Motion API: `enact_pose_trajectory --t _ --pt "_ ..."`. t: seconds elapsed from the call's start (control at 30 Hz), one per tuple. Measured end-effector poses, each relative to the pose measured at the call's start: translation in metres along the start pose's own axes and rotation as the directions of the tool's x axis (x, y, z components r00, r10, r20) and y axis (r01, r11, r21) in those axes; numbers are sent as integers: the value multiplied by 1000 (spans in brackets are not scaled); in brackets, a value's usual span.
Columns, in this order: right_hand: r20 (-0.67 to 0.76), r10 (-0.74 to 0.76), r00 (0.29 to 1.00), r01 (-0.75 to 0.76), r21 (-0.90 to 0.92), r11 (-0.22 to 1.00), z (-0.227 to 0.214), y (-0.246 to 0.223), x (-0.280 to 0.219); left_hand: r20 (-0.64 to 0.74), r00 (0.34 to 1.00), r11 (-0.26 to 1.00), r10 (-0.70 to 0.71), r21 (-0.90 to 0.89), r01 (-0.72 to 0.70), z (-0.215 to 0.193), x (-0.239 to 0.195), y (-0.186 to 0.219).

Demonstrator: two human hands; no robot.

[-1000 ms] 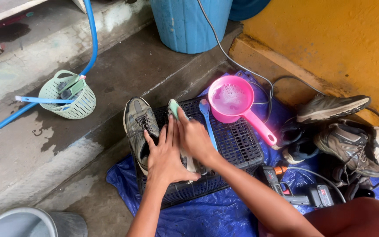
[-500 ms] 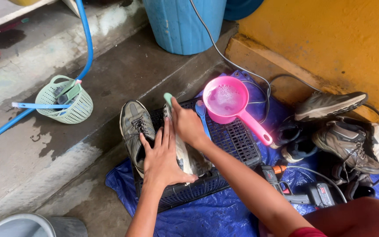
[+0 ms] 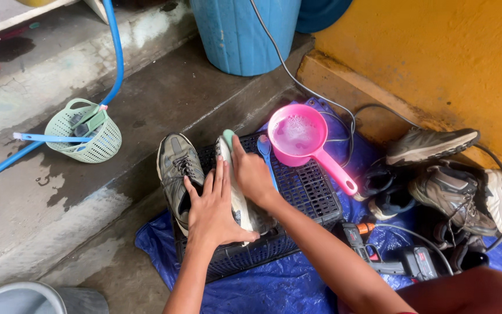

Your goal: The person scrubs a pair of grey sneakers with a green brush and soapy water. They focus on cleaning the soles and sides of the shoes, which are placed on a black plastic crate.

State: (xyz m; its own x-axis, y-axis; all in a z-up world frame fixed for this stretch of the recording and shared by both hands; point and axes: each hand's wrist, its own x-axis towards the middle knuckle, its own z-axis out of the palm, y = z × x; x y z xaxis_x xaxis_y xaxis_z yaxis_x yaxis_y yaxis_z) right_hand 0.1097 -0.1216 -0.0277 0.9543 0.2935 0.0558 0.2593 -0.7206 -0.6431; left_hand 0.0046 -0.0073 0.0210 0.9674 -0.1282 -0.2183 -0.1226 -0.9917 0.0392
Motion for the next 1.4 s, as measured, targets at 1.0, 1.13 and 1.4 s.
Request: enact_pose_trajectory --t 1.0,1.13,1.4 --pt "98 172 980 -190 210 959 -19 45 -80 -70 979 980 192 63 -188 -40 54 -40" --pt "217 256 942 -294 166 941 -20 39 -86 20 963 944 269 190 -268 -3 99 -42" --pt "207 100 973 -143 204 969 -100 9 -92 -195 872 894 448 90 -439 -29 54 -68"
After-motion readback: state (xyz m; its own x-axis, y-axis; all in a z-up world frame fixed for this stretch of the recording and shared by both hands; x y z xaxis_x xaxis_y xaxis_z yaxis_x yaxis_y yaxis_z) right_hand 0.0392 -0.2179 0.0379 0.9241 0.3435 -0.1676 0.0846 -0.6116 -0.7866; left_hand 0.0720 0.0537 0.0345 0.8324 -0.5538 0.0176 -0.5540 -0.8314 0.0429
